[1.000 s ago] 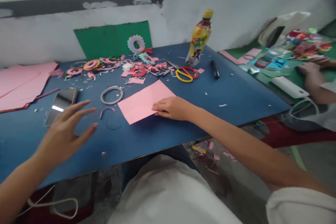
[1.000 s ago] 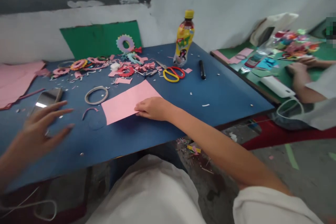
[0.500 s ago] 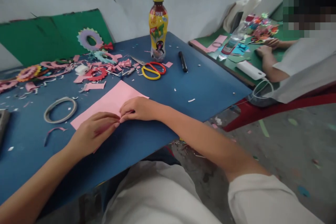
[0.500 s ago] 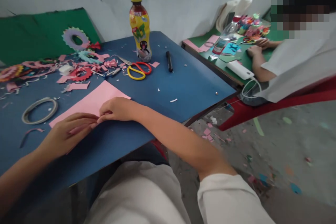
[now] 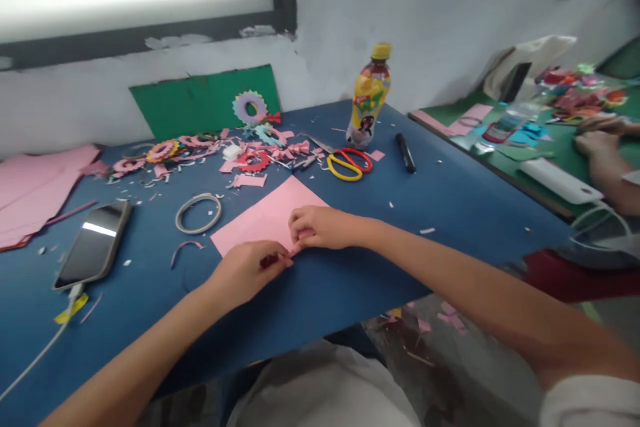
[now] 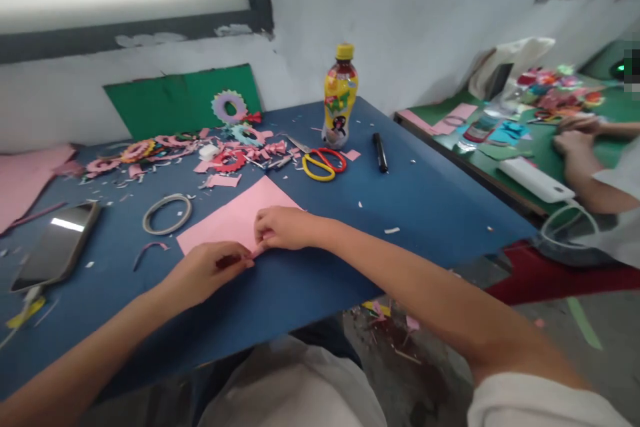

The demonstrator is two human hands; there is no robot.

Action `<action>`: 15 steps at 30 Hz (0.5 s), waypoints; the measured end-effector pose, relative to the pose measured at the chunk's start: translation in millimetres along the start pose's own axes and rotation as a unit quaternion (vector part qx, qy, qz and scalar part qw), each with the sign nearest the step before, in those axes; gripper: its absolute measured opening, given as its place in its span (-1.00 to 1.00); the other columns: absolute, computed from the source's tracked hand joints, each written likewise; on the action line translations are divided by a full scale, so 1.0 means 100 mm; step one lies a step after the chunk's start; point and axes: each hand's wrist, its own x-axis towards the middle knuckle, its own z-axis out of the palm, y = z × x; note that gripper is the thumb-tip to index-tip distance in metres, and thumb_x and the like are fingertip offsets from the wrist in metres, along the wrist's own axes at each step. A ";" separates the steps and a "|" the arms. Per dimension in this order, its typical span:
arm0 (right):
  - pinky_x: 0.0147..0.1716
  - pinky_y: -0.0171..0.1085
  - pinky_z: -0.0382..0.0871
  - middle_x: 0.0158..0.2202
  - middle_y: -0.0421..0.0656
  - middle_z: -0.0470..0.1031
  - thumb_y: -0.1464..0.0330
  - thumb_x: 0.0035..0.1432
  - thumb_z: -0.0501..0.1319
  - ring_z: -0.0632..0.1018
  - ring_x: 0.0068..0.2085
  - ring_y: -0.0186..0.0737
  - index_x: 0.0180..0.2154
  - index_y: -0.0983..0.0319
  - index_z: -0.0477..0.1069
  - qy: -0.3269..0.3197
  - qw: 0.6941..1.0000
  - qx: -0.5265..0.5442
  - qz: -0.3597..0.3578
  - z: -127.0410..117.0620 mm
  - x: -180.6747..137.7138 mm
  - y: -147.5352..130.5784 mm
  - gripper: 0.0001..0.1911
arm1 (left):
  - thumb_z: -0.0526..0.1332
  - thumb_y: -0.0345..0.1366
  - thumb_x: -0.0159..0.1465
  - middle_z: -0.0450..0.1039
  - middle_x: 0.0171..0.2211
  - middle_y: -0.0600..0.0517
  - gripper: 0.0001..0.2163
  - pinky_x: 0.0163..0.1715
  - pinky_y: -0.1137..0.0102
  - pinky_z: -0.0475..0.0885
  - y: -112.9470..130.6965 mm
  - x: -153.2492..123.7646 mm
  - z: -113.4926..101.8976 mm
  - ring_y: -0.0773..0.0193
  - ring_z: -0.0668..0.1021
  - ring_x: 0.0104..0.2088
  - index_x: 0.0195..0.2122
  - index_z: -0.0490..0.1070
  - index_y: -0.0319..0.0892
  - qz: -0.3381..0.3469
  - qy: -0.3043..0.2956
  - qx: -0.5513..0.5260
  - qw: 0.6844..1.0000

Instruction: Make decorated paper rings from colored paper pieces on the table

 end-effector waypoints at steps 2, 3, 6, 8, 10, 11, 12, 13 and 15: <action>-0.31 -0.34 0.24 -0.35 -0.13 0.44 0.40 0.03 0.25 0.42 -0.31 -0.28 -0.41 0.29 0.45 -0.044 0.999 -0.014 0.012 -0.06 0.06 -0.03 -0.93 | 0.11 -0.20 0.18 0.48 -0.46 0.07 -0.81 -0.50 0.49 0.23 -0.01 -0.04 -0.05 0.32 0.44 -0.49 -0.29 0.45 -0.12 -0.025 -0.026 0.019 0.999; -0.35 -0.34 0.23 -0.39 -0.14 0.44 0.42 0.03 0.24 0.42 -0.34 -0.27 -0.40 0.29 0.46 -0.062 0.998 -0.021 0.018 -0.08 0.09 -0.05 -0.94 | 0.13 -0.20 0.17 0.47 -0.47 0.08 -0.83 -0.51 0.50 0.22 -0.02 -0.07 -0.08 0.32 0.44 -0.50 -0.29 0.44 -0.12 -0.037 -0.039 0.021 0.998; -0.42 -0.36 0.20 -0.43 -0.17 0.47 0.45 0.01 0.23 0.42 -0.40 -0.30 -0.40 0.29 0.46 -0.096 0.994 -0.034 0.031 -0.13 0.13 -0.10 -0.95 | 0.17 -0.21 0.14 0.47 -0.48 0.09 -0.86 -0.53 0.52 0.20 -0.10 -0.17 -0.17 0.34 0.44 -0.51 -0.36 0.44 -0.13 -0.054 -0.076 0.008 0.996; -0.42 -0.37 0.20 -0.42 -0.18 0.48 0.41 0.01 0.25 0.43 -0.39 -0.31 -0.40 0.27 0.47 -0.111 0.992 -0.020 0.049 -0.14 0.13 -0.11 -0.94 | 0.21 -0.21 0.12 0.47 -0.50 0.10 -0.88 -0.54 0.53 0.19 -0.16 -0.24 -0.22 0.35 0.43 -0.52 -0.40 0.45 -0.13 -0.053 -0.094 -0.003 0.994; -0.38 -0.38 0.21 -0.44 -0.21 0.47 0.37 -0.01 0.29 0.43 -0.36 -0.32 -0.43 0.25 0.47 -0.122 0.991 0.007 0.057 -0.14 0.12 -0.10 -0.93 | 0.22 -0.25 0.12 0.48 -0.48 0.11 -0.91 -0.53 0.54 0.19 -0.19 -0.29 -0.25 0.36 0.44 -0.50 -0.40 0.46 -0.12 -0.041 -0.103 -0.014 0.994; -0.35 -0.39 0.21 -0.45 -0.22 0.45 0.37 -0.03 0.31 0.42 -0.34 -0.32 -0.45 0.25 0.48 -0.127 0.991 0.021 0.048 -0.13 0.12 -0.09 -0.93 | 0.21 -0.27 0.13 0.48 -0.47 0.11 -0.93 -0.51 0.54 0.20 -0.20 -0.31 -0.26 0.37 0.44 -0.49 -0.40 0.46 -0.11 -0.032 -0.102 -0.018 0.994; -0.33 -0.39 0.21 -0.46 -0.23 0.44 0.37 -0.05 0.32 0.42 -0.31 -0.32 -0.47 0.24 0.48 -0.125 0.991 0.032 0.041 -0.13 0.11 -0.09 -0.92 | 0.20 -0.28 0.14 0.49 -0.45 0.11 -0.93 -0.51 0.54 0.20 -0.20 -0.32 -0.25 0.37 0.45 -0.48 -0.40 0.46 -0.10 -0.025 -0.097 -0.021 0.995; -0.32 -0.40 0.21 -0.46 -0.23 0.43 0.37 -0.06 0.33 0.41 -0.30 -0.32 -0.49 0.24 0.47 -0.120 0.991 0.041 0.037 -0.12 0.10 -0.08 -0.92 | 0.20 -0.26 0.14 0.49 -0.44 0.11 -0.92 -0.51 0.54 0.20 -0.20 -0.33 -0.25 0.36 0.46 -0.48 -0.41 0.45 -0.10 -0.019 -0.091 -0.021 0.995; -0.32 -0.40 0.21 -0.46 -0.23 0.43 0.36 -0.07 0.34 0.41 -0.30 -0.32 -0.49 0.24 0.48 -0.109 0.992 0.056 0.039 -0.11 0.10 -0.08 -0.91 | 0.17 -0.22 0.16 0.50 -0.43 0.10 -0.89 -0.52 0.53 0.20 -0.18 -0.33 -0.21 0.35 0.47 -0.48 -0.40 0.44 -0.10 -0.009 -0.077 -0.017 0.997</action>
